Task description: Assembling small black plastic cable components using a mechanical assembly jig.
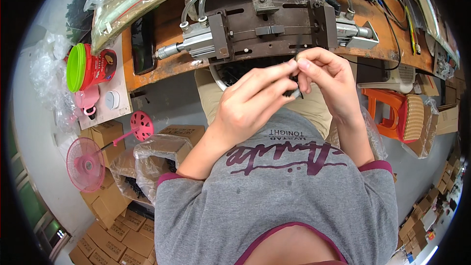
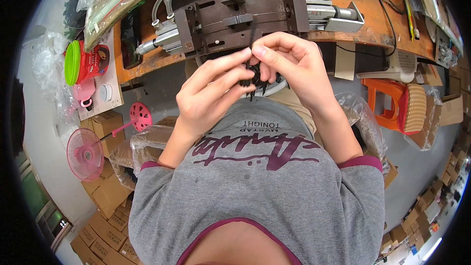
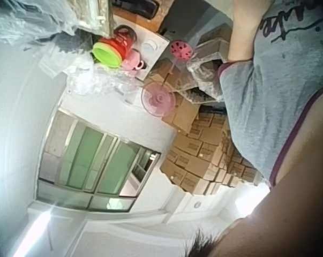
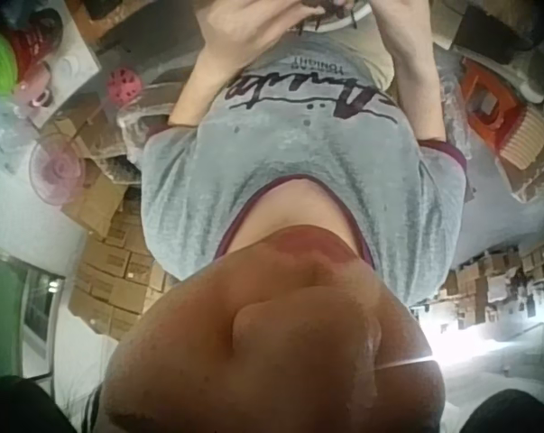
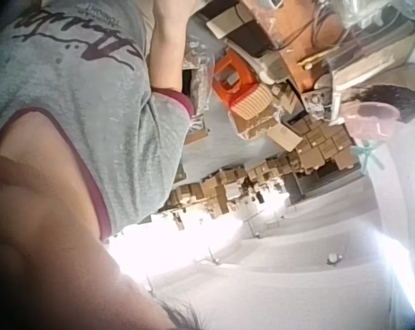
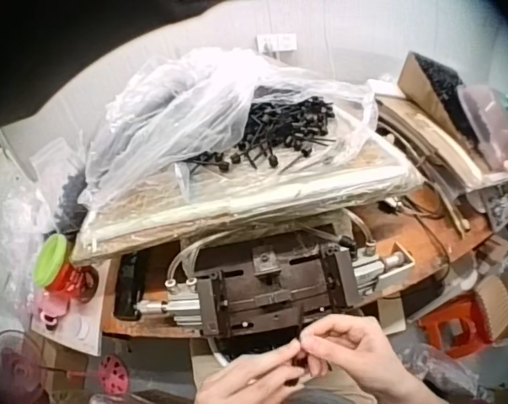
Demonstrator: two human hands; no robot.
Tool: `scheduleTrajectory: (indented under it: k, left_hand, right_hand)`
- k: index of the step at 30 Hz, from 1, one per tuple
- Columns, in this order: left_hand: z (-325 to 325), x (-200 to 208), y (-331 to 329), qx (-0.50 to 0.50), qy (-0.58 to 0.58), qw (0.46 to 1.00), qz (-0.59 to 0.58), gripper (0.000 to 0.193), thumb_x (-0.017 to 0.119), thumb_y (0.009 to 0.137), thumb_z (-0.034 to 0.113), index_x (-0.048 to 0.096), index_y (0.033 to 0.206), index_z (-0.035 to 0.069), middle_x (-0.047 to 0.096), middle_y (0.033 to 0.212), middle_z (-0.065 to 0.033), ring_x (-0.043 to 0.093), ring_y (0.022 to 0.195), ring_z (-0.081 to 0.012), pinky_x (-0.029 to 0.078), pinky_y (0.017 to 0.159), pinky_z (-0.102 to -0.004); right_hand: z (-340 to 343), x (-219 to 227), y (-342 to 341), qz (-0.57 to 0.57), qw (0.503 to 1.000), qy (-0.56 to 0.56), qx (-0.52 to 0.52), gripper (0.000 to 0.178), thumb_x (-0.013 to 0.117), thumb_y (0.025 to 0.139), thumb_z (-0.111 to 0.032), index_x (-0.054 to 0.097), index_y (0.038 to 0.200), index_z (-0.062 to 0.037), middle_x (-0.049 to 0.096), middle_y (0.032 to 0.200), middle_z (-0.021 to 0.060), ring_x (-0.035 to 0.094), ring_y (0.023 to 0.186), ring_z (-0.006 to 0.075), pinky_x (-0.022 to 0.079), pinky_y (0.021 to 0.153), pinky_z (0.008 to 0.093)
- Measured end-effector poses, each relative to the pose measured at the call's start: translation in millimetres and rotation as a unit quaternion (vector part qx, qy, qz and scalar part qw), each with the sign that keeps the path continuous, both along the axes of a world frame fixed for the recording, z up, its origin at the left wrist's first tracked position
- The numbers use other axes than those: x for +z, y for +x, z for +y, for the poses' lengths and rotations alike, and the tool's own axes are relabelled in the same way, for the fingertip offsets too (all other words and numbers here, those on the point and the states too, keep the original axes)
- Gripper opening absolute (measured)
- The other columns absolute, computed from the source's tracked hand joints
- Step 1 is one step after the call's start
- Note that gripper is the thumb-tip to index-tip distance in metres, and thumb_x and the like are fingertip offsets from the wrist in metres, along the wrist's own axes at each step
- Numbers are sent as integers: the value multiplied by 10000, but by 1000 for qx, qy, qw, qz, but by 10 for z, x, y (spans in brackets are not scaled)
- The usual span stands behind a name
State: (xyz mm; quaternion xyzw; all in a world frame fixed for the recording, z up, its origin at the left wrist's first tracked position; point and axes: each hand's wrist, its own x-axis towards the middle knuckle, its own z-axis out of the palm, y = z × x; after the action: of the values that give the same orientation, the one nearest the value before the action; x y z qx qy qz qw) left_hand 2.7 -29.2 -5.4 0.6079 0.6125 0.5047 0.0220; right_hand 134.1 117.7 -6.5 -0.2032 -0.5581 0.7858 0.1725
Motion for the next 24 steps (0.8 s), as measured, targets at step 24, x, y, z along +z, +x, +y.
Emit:
scheduleTrajectory:
  k: [24]
  left_hand:
    - [290, -297, -145, 152, -126, 962, 191, 245, 805, 703, 157, 698, 911, 84, 675, 1241, -58, 616, 528, -201, 507, 534, -277]
  right_hand:
    - [2313, 1209, -1309, -187, 629, 753, -51, 471, 758, 814, -307, 657, 1208, -68, 669, 1189, 145, 621, 1125, 260, 491, 965, 389]
